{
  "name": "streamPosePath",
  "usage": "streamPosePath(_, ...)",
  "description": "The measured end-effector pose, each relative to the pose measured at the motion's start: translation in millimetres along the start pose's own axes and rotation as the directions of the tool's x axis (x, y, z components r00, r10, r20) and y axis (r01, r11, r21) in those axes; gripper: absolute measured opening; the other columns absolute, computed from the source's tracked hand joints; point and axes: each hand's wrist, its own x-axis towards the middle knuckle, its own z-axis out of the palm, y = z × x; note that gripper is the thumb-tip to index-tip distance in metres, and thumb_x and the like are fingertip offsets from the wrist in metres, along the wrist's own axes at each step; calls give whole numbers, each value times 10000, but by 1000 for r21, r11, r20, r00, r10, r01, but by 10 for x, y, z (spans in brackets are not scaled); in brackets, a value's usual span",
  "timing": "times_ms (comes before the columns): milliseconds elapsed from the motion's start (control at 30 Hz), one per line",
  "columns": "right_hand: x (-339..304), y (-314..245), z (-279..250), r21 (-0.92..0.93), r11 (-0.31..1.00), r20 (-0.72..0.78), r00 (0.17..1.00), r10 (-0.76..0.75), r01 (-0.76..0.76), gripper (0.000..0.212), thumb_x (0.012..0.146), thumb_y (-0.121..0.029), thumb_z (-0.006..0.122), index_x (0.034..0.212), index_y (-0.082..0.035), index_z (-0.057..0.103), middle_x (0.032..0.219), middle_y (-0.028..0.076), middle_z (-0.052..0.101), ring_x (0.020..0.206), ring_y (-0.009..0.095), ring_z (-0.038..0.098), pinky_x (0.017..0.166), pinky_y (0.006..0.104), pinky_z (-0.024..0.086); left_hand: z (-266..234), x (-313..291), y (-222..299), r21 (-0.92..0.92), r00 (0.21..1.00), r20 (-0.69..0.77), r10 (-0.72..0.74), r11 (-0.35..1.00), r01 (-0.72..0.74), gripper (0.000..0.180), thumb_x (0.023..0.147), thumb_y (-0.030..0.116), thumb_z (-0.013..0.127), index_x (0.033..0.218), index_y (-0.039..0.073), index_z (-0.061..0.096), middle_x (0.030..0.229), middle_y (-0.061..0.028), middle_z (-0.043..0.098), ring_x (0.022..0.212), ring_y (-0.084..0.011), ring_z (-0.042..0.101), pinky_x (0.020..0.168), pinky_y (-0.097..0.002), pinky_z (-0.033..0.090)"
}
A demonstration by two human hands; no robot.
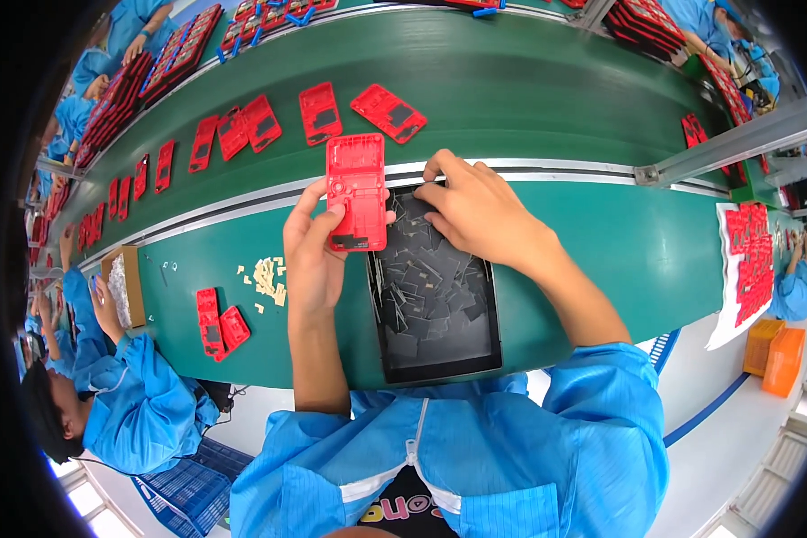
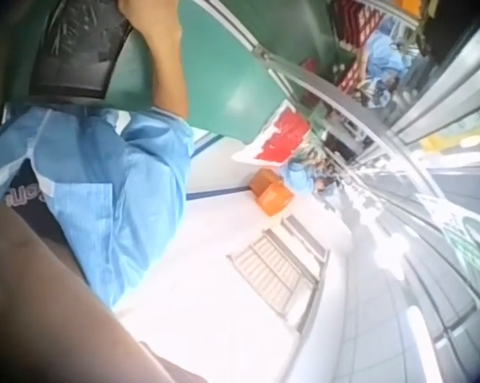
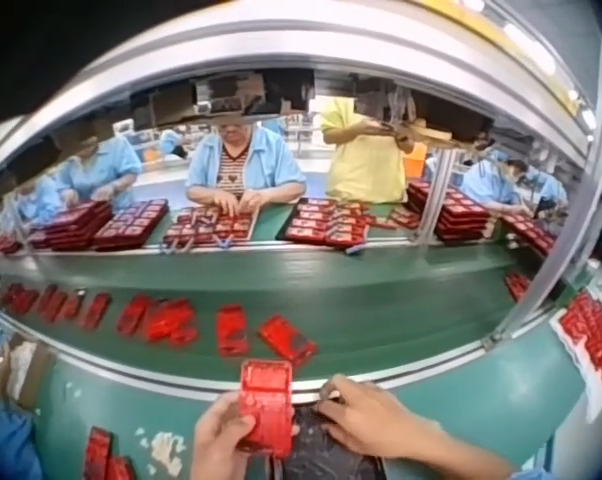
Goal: The person assembles electronic components by hand, placing small black electronic components into red plastic housings on a factory production line.
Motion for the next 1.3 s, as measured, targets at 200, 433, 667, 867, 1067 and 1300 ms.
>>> streamPosePath(200,9,29,-38,256,962,-28,994,104,-93,157,809,19,724,953,-29,682,1085,93,578,887,231,615,738,350,522,-28,-22,-10,48,999,-27,19,999,-18,349,1000,38,485,1321,-97,505,1182,-268,688,1011,-374,739,891,-440,616)
streamPosePath(433,70,39,-91,648,761,-314,897,309,-35,233,886,73,702,1102,-13,685,924,23,637,673,70,595,638,232,469,-34,16,-102,23,992,-106,66,998,-64,340,1012,33,524,1331,-83,511,1157,-200,707,1026,-292,737,891,-414,609)
streamPosePath(667,137,-243,-189,894,447,-159,909,386,-34,354,958,56,650,1301,-32,653,984,50,643,710,107,703,648,213,545,-10,18,-144,-67,989,-131,73,994,-83,355,1000,-11,575,1349,-42,520,1175,-168,709,1019,-173,706,864,-316,574)
streamPosePath(867,127,-291,-35,919,378,-258,897,358,114,172,945,61,674,1111,42,635,1009,97,722,791,132,724,699,256,577,72,-3,-172,-17,983,-97,155,987,-157,369,984,-49,587,1348,-74,527,1190,-177,711,1074,-188,695,919,-316,561)
streamPosePath(1067,130,-401,-84,949,314,-118,900,419,-22,207,938,73,668,1143,43,668,1006,107,715,851,183,759,701,255,596,37,-18,-213,-13,981,-96,169,985,-171,376,985,-66,579,1356,-92,528,1183,-210,718,1076,-197,699,951,-322,555)
streamPosePath(1300,183,-457,-7,970,231,-46,867,497,-81,185,937,32,707,1117,61,674,910,98,739,797,185,762,651,238,582,85,-35,-189,0,977,-104,187,982,-188,394,982,-70,586,1369,-102,521,1185,-216,719,1074,-197,701,949,-319,556)
